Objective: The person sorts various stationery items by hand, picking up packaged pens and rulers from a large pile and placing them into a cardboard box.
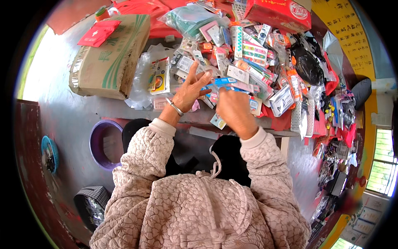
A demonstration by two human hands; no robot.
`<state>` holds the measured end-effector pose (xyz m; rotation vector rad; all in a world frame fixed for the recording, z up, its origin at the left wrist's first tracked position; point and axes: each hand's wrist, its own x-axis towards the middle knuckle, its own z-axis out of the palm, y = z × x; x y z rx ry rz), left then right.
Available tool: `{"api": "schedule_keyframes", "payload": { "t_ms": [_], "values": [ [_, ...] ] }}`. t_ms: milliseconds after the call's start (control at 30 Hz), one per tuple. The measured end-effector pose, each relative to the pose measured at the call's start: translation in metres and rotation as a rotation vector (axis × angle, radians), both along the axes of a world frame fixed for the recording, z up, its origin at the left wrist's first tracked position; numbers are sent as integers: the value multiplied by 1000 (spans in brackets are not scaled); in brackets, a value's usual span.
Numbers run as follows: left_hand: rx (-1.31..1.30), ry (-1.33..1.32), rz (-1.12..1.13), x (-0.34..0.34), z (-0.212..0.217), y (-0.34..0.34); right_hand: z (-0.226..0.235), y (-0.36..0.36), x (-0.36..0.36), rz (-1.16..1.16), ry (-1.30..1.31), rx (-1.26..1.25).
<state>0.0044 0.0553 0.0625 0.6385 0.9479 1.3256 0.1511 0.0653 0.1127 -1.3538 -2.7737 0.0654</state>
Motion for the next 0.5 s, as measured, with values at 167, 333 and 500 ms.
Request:
{"api": "schedule_keyframes", "payload": {
  "t_ms": [167,333,500],
  "values": [
    [22,-359,-19,-6,-13,5,-3,-20,-8,177,43,-55],
    [32,-406,-76,-8,3,3,38,26,33,-41,735,-549],
    [-2,-340,-293,-1,-4,0,36,37,30,-219,1306,-349]
  ]
}}
